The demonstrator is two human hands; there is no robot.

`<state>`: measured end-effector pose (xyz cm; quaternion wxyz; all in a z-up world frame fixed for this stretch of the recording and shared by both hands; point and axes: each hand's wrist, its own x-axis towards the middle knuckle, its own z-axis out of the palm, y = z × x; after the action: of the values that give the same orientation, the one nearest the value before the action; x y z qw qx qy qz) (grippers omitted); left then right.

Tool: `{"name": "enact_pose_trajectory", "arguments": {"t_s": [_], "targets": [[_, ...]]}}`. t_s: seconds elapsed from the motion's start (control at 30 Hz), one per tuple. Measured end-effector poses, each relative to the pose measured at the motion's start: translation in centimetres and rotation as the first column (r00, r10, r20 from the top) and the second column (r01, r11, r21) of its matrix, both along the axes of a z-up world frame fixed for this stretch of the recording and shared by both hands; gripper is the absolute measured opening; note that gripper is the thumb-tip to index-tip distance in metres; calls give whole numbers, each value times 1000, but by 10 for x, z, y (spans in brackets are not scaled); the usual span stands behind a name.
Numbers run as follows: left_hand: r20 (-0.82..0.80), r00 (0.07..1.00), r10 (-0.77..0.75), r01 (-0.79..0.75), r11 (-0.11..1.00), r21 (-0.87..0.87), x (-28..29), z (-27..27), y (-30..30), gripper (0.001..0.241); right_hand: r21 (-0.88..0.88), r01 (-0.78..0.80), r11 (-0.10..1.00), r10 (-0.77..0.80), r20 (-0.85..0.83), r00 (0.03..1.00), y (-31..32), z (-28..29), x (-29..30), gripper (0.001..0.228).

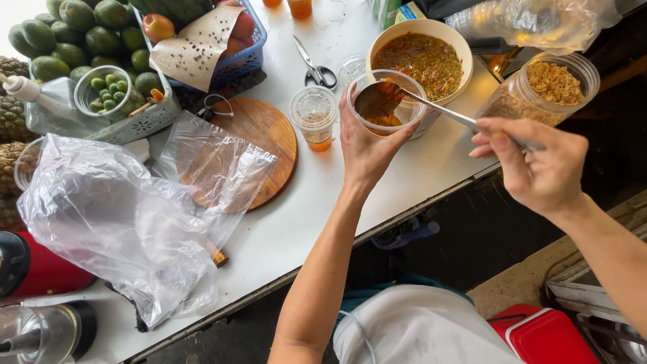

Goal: Preparing a meat-filled sandwich and mixing iced fruit drinks in a small food stall.

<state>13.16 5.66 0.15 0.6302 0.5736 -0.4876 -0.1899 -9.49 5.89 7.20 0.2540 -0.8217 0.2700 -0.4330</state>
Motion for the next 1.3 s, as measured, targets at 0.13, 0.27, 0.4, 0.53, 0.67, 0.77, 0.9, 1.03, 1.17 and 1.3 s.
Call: {"name": "enact_pose_trajectory", "arguments": {"t_s": [0.13, 0.27, 0.4, 0.53, 0.67, 0.77, 0.9, 1.03, 1.17, 1.3], "targets": [[-64, 998, -26, 27, 999, 18, 2, -2, 6, 111, -228, -29, 973, 4, -111, 994, 6, -18, -18, 16], [-1, 1000, -23, 23, 998, -53, 0, -10, 8, 105, 5, 62, 998, -63, 43, 997, 6, -16, -14, 18], [30, 998, -60, 62, 995, -82, -1, -16, 17, 105, 681, 93, 726, -418, 331, 846, -12, -2, -1, 17], [85, 995, -51, 55, 998, -43, -2, -20, 26, 108, 873, 13, 487, -532, 284, 798, -35, -8, -1, 18], [-14, 993, -116, 116, 992, -45, -2, -18, 38, 108, 955, -238, 178, -699, 293, 653, -59, -43, -7, 5], [-30, 990, -135, 133, 989, -63, -3, -18, 40, 107, 933, -358, 31, -744, 260, 616, -68, -75, -15, 4], [-32, 991, -133, 130, 989, -66, -3, -25, 40, 109, 925, -377, -35, -785, 208, 584, -66, -93, -14, 9], [-21, 993, -112, 112, 993, -38, -5, -26, 40, 108, 896, -438, -73, -813, 201, 547, -60, -95, -7, 12], [7, 994, -108, 108, 993, -43, -4, -30, 38, 109, 922, -380, -73, -832, 154, 533, -58, -102, -5, 23], [-34, 990, -139, 137, 989, -50, -6, -35, 38, 110, 924, -380, -53, -845, 161, 509, -59, -112, -8, 38]]}}
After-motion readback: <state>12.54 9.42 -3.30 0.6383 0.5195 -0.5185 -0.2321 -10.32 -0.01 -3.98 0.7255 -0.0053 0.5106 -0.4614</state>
